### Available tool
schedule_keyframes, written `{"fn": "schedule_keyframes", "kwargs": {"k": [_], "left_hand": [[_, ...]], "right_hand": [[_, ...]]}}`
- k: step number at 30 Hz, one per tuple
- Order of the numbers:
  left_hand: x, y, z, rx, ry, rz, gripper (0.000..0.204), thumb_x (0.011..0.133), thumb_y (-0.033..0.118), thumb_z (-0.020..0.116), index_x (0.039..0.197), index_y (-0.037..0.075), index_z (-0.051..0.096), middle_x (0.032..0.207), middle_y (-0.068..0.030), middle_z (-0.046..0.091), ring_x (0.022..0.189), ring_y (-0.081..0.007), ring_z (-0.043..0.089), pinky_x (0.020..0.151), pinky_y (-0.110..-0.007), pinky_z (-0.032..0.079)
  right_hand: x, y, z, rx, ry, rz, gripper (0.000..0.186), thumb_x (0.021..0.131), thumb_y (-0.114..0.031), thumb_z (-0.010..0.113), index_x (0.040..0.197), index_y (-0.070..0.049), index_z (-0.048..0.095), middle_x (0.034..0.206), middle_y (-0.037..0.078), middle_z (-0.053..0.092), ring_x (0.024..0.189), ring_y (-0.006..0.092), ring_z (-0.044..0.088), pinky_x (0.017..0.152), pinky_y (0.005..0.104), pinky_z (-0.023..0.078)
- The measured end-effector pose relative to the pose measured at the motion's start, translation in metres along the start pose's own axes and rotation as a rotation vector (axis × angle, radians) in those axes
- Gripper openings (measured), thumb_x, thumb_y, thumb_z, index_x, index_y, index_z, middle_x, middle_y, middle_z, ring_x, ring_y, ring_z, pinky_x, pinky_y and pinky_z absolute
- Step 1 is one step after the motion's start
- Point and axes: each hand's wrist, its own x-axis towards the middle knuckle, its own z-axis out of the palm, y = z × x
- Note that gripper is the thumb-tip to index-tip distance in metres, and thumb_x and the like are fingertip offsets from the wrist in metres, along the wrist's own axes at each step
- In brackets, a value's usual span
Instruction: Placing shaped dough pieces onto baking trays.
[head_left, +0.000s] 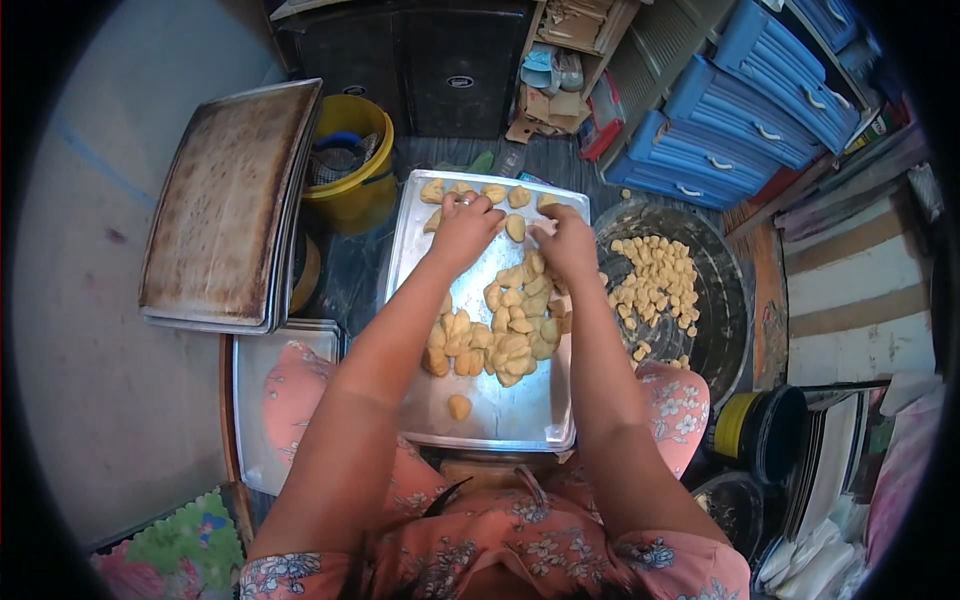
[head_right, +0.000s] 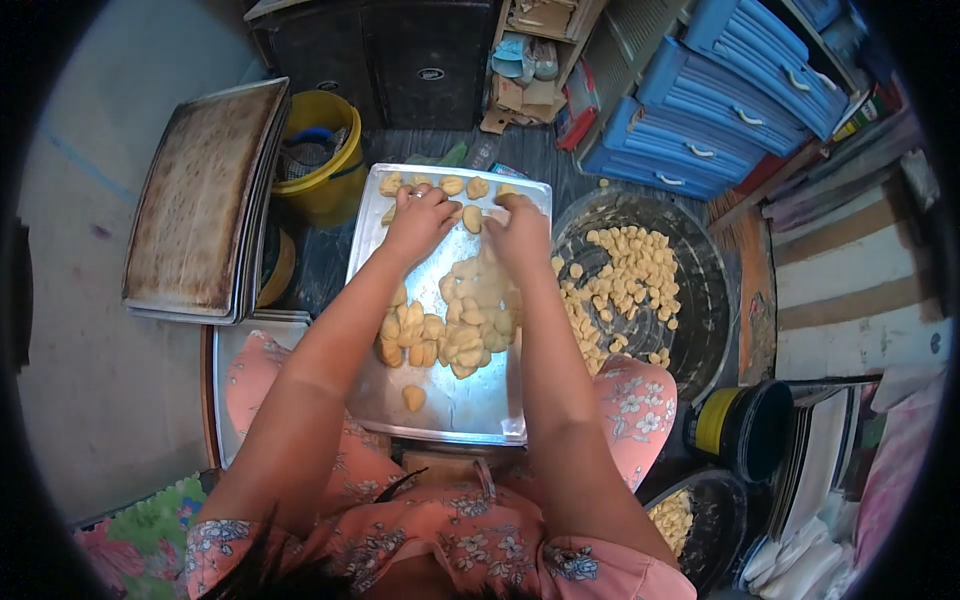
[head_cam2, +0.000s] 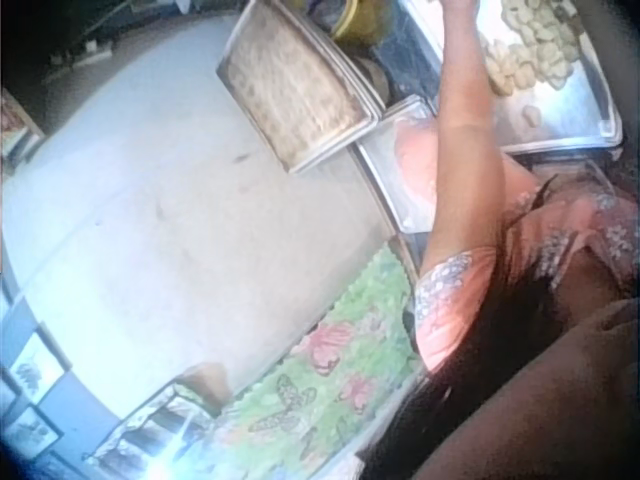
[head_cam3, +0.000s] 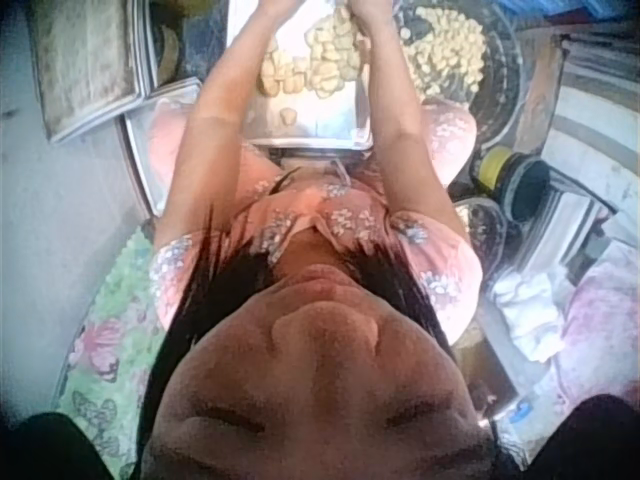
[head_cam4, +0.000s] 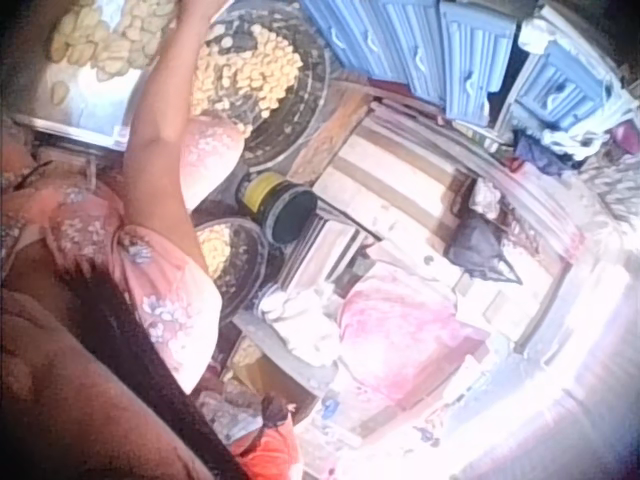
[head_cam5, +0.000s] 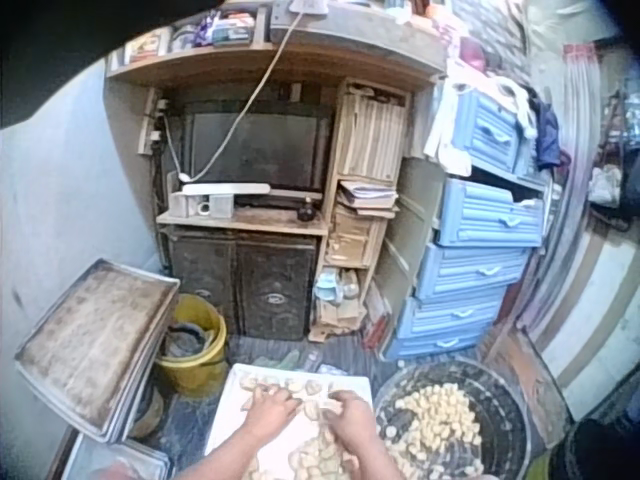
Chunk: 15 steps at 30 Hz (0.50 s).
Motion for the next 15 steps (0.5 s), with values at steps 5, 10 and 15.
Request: {"fn": "schedule_keyframes", "kwargs": {"k": [5, 10, 15], "left_hand": [[0.01, 0.027, -0.006, -0.119, 0.082, 0.096, 0.024, 0.081, 0.024, 0.062, 0.103, 0.016, 0.064, 0.097, -0.0043, 0.056, 0.105, -0.0245, 0.05, 0.093, -0.046, 0.028], [0.018, 0.027, 0.012, 0.012, 0.011, 0.099, 0.03, 0.079, 0.028, 0.065, 0.105, 0.013, 0.063, 0.098, -0.0046, 0.056, 0.106, -0.0245, 0.049, 0.095, -0.044, 0.028], [0.019, 0.029, -0.003, -0.02, 0.204, 0.071, 0.03, 0.077, 0.027, 0.067, 0.102, 0.01, 0.064, 0.101, -0.006, 0.059, 0.102, -0.0258, 0.052, 0.091, -0.042, 0.032]], "right_hand": [[-0.008, 0.034, -0.034, -0.314, -0.07, 0.136, 0.036, 0.068, -0.018, 0.071, 0.103, -0.007, 0.066, 0.094, 0.013, 0.063, 0.087, 0.0313, 0.063, 0.079, 0.0369, 0.049], [0.006, 0.025, -0.014, 0.072, -0.034, 0.196, 0.033, 0.067, -0.016, 0.074, 0.096, -0.005, 0.065, 0.094, 0.016, 0.062, 0.086, 0.0306, 0.062, 0.076, 0.0373, 0.049], [-0.006, 0.016, -0.012, -0.096, 0.071, 0.057, 0.043, 0.069, -0.03, 0.077, 0.101, -0.005, 0.063, 0.1, 0.015, 0.06, 0.088, 0.0312, 0.061, 0.075, 0.0388, 0.049]]}}
